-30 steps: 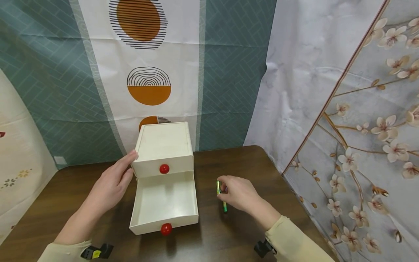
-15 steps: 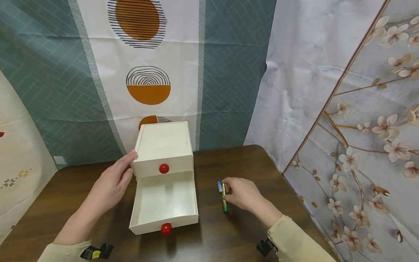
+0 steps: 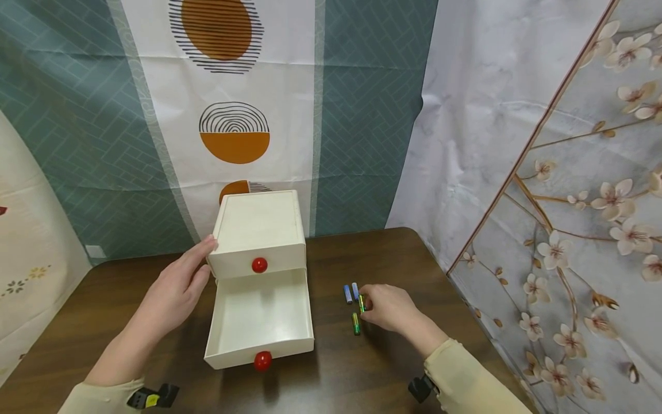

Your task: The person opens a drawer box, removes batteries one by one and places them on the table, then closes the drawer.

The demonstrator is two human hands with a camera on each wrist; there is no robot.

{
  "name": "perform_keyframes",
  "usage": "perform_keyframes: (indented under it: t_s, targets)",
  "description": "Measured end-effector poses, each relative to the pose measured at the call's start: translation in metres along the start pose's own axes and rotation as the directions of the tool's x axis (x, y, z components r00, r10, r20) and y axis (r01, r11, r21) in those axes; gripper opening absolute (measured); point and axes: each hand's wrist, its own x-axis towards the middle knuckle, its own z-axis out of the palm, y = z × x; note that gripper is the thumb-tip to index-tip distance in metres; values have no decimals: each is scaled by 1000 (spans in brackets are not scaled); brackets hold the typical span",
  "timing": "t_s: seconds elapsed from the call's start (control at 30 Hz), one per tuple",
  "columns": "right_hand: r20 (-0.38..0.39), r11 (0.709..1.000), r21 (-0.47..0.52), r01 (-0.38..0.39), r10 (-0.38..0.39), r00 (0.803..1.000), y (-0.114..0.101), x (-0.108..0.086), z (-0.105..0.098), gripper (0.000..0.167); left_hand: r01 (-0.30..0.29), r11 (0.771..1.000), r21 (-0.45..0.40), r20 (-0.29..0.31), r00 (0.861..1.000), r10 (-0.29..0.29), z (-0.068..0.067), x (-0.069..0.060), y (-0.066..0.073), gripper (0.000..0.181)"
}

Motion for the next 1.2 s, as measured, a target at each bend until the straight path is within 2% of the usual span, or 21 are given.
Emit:
perform_keyframes:
  t_s: [0.67,1.2]
  targets:
    - [102,1000,-2,-25,25,995,12,2,18,47,-33,999,2,-13,999,33,0,0,0,50]
    - [122,999,-9,-43,44,992,16,4,25,47,-26,1000,10,-2,1000,26,-1,0,1,51]
